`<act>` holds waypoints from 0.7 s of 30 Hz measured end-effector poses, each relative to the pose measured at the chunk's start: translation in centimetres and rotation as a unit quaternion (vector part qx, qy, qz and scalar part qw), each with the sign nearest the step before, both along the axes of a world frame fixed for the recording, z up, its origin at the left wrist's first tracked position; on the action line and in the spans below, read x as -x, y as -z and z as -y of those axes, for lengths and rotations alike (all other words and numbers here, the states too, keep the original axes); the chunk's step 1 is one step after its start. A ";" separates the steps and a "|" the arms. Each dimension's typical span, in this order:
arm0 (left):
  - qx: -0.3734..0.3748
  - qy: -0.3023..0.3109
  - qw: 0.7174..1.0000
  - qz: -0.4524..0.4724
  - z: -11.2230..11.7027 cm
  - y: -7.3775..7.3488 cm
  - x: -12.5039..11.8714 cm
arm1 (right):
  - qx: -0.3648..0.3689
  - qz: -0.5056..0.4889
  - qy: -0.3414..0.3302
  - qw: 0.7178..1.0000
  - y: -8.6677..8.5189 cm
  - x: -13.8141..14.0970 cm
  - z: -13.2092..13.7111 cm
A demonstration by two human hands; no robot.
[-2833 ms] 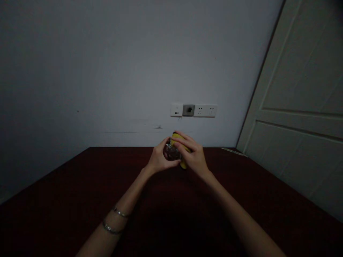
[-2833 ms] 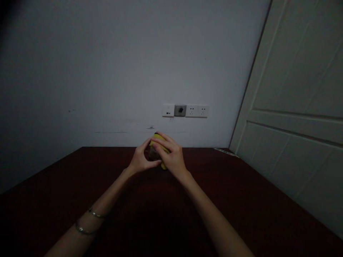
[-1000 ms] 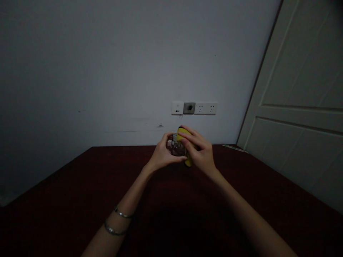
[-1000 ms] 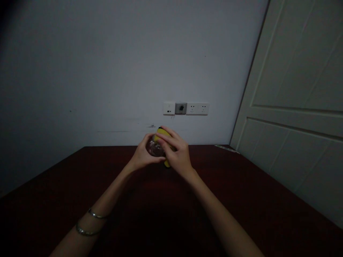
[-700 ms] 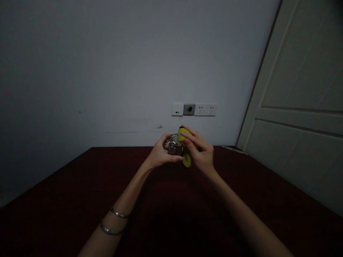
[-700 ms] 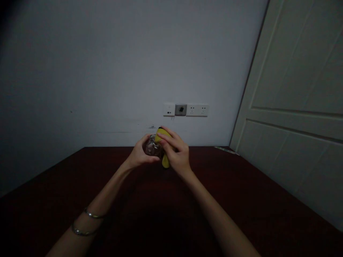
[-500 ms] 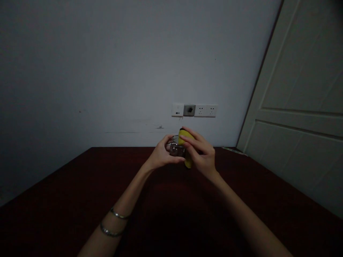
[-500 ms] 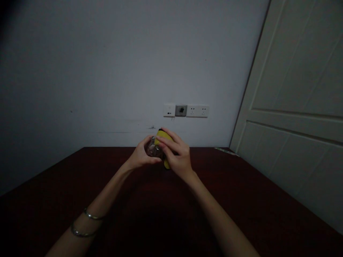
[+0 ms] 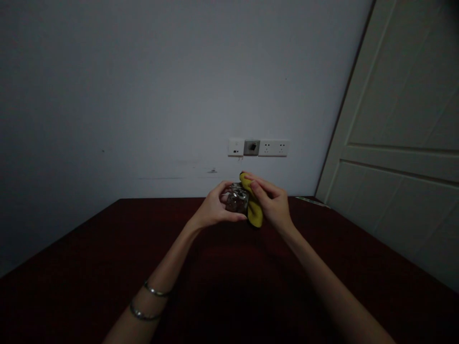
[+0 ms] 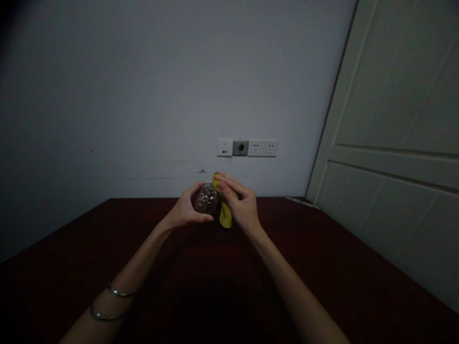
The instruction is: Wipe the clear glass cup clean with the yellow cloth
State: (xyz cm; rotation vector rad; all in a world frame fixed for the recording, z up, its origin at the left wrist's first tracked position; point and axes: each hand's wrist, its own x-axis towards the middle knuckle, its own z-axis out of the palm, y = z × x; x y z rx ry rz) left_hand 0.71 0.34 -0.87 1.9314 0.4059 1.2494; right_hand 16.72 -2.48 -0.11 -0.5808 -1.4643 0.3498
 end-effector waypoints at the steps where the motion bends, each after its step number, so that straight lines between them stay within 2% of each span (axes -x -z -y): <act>1: -0.003 -0.011 1.000 0.000 0.0 0.0 0.0 | -0.025 0.020 0.006 0.999 0.0 0.1 0.2; 4: -0.023 -0.059 0.998 -0.004 -0.2 -0.1 -0.1 | -0.106 0.105 0.030 0.988 -0.1 0.3 1.0; 7: -0.046 -0.081 0.996 -0.016 -0.1 -0.2 -0.1 | -0.132 0.139 0.038 0.981 -0.2 0.5 1.3; 10: -0.084 -0.092 0.992 -0.030 0.0 -0.4 -0.1 | -0.091 0.085 0.030 0.992 -0.1 0.4 0.7; 13: -0.109 -0.086 0.989 -0.056 0.2 -0.5 -0.1 | -0.004 -0.003 0.019 1.000 -0.1 0.1 -0.3; 16: -0.110 -0.089 0.986 -0.083 0.3 -0.5 -0.1 | 0.062 -0.033 0.003 0.997 -0.2 -0.1 -0.9; 18: -0.117 -0.103 0.984 -0.089 0.3 -0.5 -0.2 | 0.043 -0.011 0.009 0.999 -0.3 -0.2 -0.7; 21: -0.127 -0.129 0.978 -0.100 0.2 -0.4 -0.1 | -0.047 0.090 0.038 0.994 -0.5 -0.1 0.2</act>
